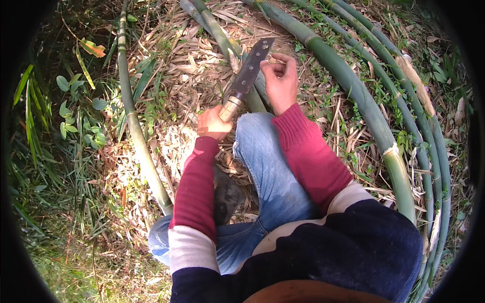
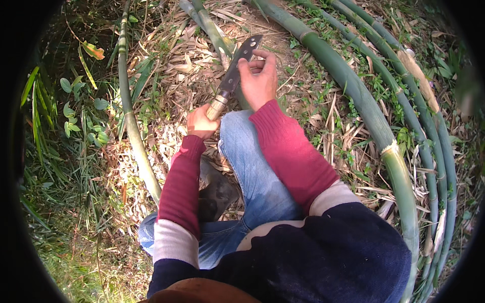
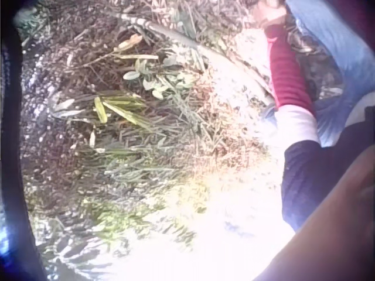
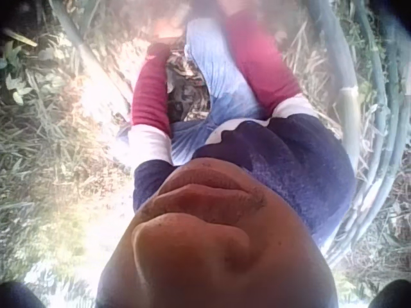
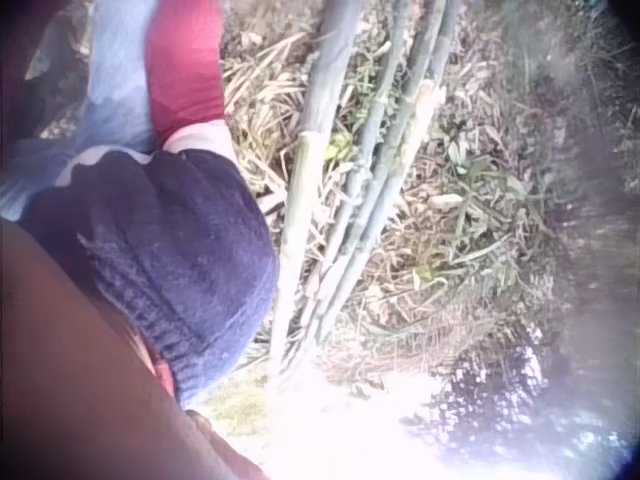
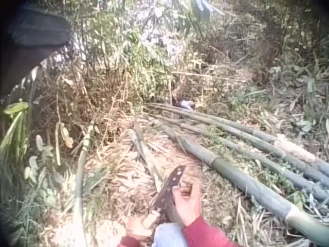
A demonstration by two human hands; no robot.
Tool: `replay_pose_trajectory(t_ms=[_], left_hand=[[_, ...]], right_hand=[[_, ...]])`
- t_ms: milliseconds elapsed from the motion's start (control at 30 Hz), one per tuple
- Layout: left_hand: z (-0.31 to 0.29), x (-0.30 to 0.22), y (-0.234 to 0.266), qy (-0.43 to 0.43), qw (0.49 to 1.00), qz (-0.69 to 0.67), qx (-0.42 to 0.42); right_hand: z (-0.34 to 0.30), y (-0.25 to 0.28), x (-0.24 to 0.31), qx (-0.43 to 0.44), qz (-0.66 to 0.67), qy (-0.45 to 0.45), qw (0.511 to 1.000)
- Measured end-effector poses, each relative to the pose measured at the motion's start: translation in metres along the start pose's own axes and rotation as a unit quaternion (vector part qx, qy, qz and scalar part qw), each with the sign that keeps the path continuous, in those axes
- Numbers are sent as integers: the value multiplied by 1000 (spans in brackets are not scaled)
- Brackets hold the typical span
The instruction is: The person uses a large machete to cut a standing bamboo stalk near its base. After the stalk falls, the person uses the machete to chop the long stalk into shorter, manageable sections on the ground.
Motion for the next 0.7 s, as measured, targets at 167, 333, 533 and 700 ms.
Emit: replay_pose_trajectory(t_ms=[167, 333, 533, 700], left_hand=[[3, -89, 37, -109, 980, -91, -141], [8, -123, 64, -166, 972, -97, -136], [-60, -16, 156, -25, 994, 33, 104], [-162, -14, 186, -71, 989, -119, 49]], right_hand=[[-30, -51, -64, 331, 61, -193, 922], [1, -75, -18, 270, 234, -109, 928], [92, 7, -47, 94, -300, 145, 938], [41, 27, -98, 304, -430, 139, 839]])
Point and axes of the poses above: each hand's wrist, its own z-axis towards the middle knuckle, its own y-axis out of the back of the hand, x = y × z, the point moved 9 cm from there along z, towards the middle knuckle, and after that the axes turned 6 degrees about -z, right-handed, at the moved point
